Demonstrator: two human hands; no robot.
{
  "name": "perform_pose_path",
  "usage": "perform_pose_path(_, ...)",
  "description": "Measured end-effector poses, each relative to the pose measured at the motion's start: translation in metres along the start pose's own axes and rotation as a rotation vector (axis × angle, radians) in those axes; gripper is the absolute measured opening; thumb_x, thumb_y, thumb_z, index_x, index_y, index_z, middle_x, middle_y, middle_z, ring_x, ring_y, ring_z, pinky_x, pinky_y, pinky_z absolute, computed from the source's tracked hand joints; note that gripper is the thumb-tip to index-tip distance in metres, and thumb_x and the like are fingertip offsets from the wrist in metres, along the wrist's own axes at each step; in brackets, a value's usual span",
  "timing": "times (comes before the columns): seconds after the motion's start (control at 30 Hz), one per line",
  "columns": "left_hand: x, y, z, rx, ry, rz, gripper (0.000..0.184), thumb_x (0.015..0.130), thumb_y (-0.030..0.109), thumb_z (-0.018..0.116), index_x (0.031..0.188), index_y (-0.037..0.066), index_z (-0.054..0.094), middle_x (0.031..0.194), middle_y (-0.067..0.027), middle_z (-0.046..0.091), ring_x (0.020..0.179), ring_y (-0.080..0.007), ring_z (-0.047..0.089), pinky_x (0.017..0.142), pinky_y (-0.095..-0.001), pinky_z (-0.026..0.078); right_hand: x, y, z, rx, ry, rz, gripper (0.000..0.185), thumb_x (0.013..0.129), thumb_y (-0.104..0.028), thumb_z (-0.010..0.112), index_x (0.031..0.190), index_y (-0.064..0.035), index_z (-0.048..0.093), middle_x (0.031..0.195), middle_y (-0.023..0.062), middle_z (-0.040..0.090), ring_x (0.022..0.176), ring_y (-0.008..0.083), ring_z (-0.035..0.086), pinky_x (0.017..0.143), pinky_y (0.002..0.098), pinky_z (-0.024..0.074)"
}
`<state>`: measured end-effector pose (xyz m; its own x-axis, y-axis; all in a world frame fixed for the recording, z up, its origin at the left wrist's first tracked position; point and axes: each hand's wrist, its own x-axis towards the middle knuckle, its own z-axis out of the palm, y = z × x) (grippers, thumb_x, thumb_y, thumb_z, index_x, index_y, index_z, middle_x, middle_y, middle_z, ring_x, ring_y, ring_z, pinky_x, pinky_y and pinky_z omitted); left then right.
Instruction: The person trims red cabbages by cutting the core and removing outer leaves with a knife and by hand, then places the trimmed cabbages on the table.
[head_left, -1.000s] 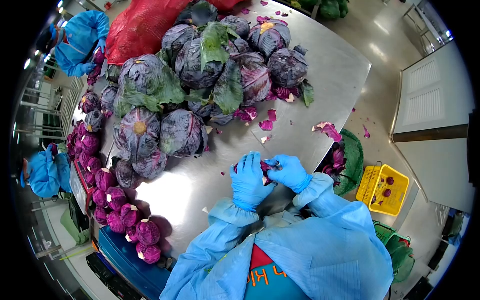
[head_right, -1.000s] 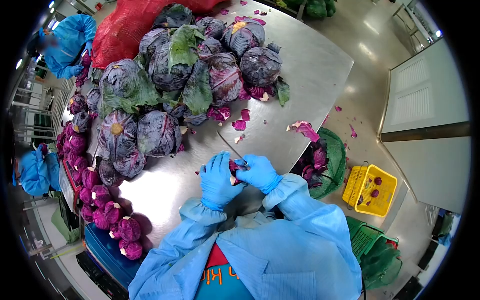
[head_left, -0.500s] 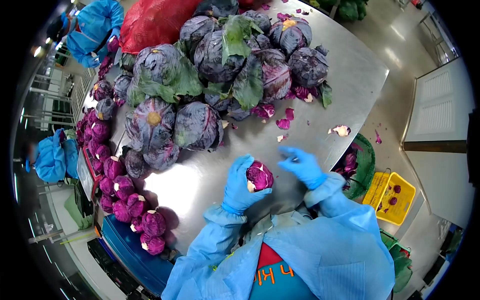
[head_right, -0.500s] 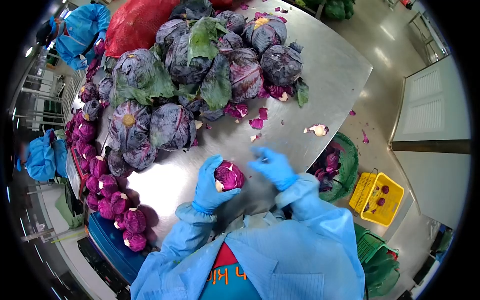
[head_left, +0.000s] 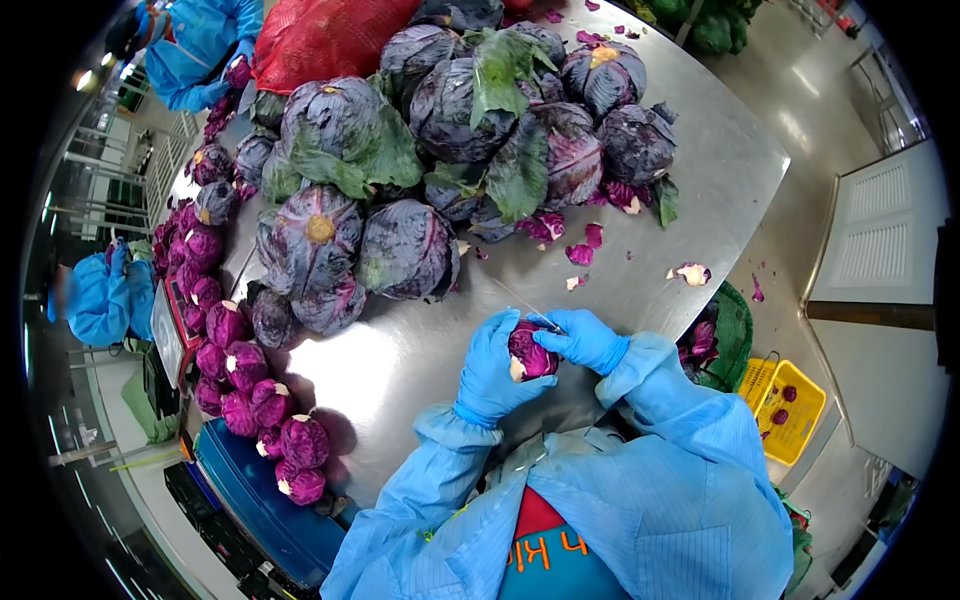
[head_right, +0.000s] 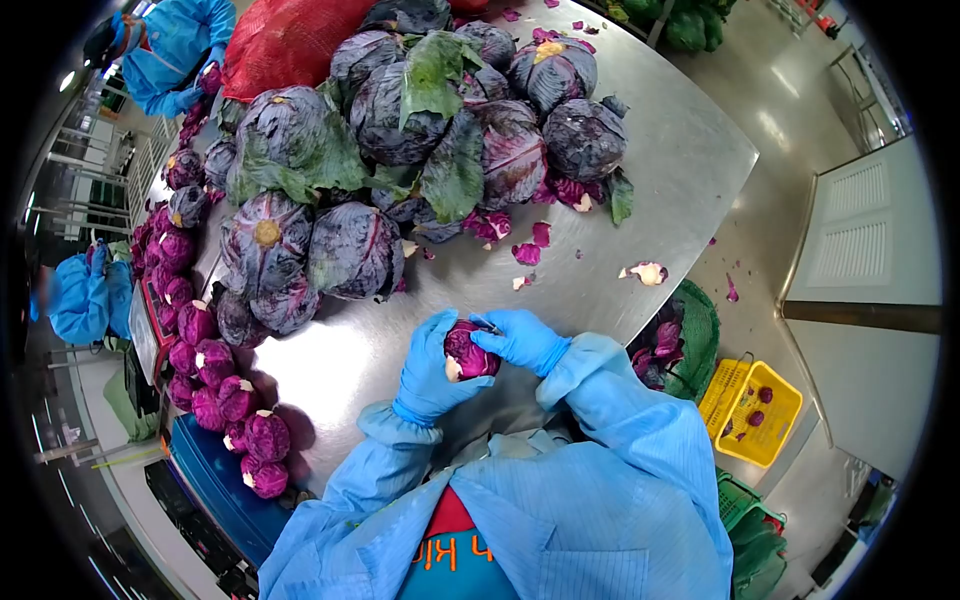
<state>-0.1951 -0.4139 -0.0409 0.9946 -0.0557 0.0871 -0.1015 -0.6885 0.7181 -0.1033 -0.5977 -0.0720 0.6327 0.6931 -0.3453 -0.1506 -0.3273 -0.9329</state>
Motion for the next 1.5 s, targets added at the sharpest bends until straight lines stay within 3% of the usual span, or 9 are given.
perform_pose_path(0.07, 0.000, -0.002, 0.001, 0.004, -0.004, 0.015, 0.101, 0.055, 0.045, 0.088, 0.133, -0.001, 0.045, 0.129, -0.0227, 0.051, 0.119, -0.0397, 0.050, 0.102, -0.0464, 0.041, 0.003, 0.017, 0.003, -0.131, 0.020, -0.182, 0.050, 0.091, -0.044, 0.060, 0.127, -0.0099, 0.060, 0.101, 0.0180, 0.068, 0.091, 0.0320, 0.067, 0.079, 0.0393, 0.0516)
perform_pose_path(0.27, -0.009, 0.001, -0.014, -0.113, -0.046, 0.097, 0.094, 0.053, 0.040, 0.091, 0.129, 0.004, 0.051, 0.126, -0.0195, 0.054, 0.120, -0.0374, 0.051, 0.103, -0.0450, 0.041, 0.000, 0.030, -0.015, -0.790, 0.163, -0.077, 0.033, 0.091, -0.041, 0.055, 0.102, -0.0123, 0.066, 0.090, 0.0166, 0.067, 0.083, 0.0376, 0.065, 0.072, 0.0455, 0.0517)
perform_pose_path(0.43, -0.026, -0.006, -0.019, -0.038, 0.024, 0.129, 0.098, 0.055, 0.043, 0.091, 0.136, 0.010, 0.046, 0.137, -0.0191, 0.044, 0.131, -0.0406, 0.039, 0.109, -0.0483, 0.035, -0.020, 0.034, -0.064, -0.669, 0.459, 0.062, 0.031, 0.089, -0.039, 0.061, 0.104, -0.0129, 0.067, 0.087, 0.0153, 0.067, 0.078, 0.0340, 0.066, 0.070, 0.0427, 0.0528)
perform_pose_path(0.73, -0.015, -0.005, -0.015, -0.193, -0.020, 0.040, 0.082, 0.066, 0.039, 0.084, 0.134, 0.008, 0.049, 0.132, -0.0205, 0.046, 0.125, -0.0396, 0.042, 0.106, -0.0480, 0.036, -0.012, 0.000, 0.005, -0.028, 0.011, -0.047, 0.054, 0.088, -0.038, 0.070, 0.133, -0.0119, 0.057, 0.109, 0.0126, 0.066, 0.098, 0.0187, 0.065, 0.084, 0.0301, 0.0498)
perform_pose_path(1.1, -0.006, -0.002, -0.016, -0.163, -0.127, -0.005, 0.103, 0.056, 0.033, 0.090, 0.141, 0.004, 0.038, 0.133, -0.0214, 0.046, 0.124, -0.0408, 0.045, 0.107, -0.0443, 0.037, 0.023, -0.001, -0.040, -1.151, 0.115, -0.584, 0.027, 0.082, -0.030, 0.067, 0.106, -0.0156, 0.065, 0.079, 0.0049, 0.064, 0.068, 0.0244, 0.064, 0.054, 0.0396, 0.0503)
perform_pose_path(1.17, -0.011, 0.006, -0.019, -0.154, -0.086, 0.018, 0.111, 0.053, 0.032, 0.091, 0.143, 0.002, 0.032, 0.136, -0.0239, 0.042, 0.124, -0.0421, 0.044, 0.108, -0.0445, 0.037, 0.033, -0.003, -0.081, -0.608, 0.574, -0.577, 0.020, 0.085, -0.031, 0.068, 0.096, -0.0137, 0.066, 0.077, 0.0081, 0.065, 0.068, 0.0268, 0.064, 0.055, 0.0407, 0.0498)
perform_pose_path(1.23, -0.021, 0.014, -0.014, -0.089, 0.032, 0.027, 0.115, 0.052, 0.032, 0.092, 0.143, 0.001, 0.030, 0.137, -0.0249, 0.041, 0.123, -0.0426, 0.045, 0.108, -0.0450, 0.037, 0.032, -0.021, -0.116, -0.813, 0.918, -0.347, 0.019, 0.087, -0.030, 0.068, 0.090, -0.0115, 0.065, 0.074, 0.0116, 0.065, 0.064, 0.0299, 0.063, 0.056, 0.0421, 0.0495)
perform_pose_path(1.33, -0.035, 0.018, 0.006, -0.147, 0.194, -0.216, 0.115, 0.048, 0.034, 0.095, 0.139, 0.001, 0.033, 0.138, -0.0248, 0.039, 0.123, -0.0412, 0.046, 0.107, -0.0451, 0.039, 0.002, -0.012, -0.132, -0.983, 0.792, -0.070, 0.020, 0.087, -0.029, 0.068, 0.086, -0.0098, 0.065, 0.068, 0.0131, 0.062, 0.058, 0.0319, 0.061, 0.056, 0.0426, 0.0489)
perform_pose_path(1.5, -0.025, 0.026, 0.014, 0.022, 0.164, -0.195, 0.100, 0.051, 0.038, 0.093, 0.130, 0.002, 0.045, 0.135, -0.0244, 0.043, 0.120, -0.0403, 0.049, 0.100, -0.0443, 0.045, -0.042, -0.033, -0.036, -0.289, 0.290, 0.073, 0.051, 0.071, -0.047, 0.081, 0.101, -0.0067, 0.069, 0.089, 0.0137, 0.068, 0.077, 0.0235, 0.066, 0.071, 0.0349, 0.0527)
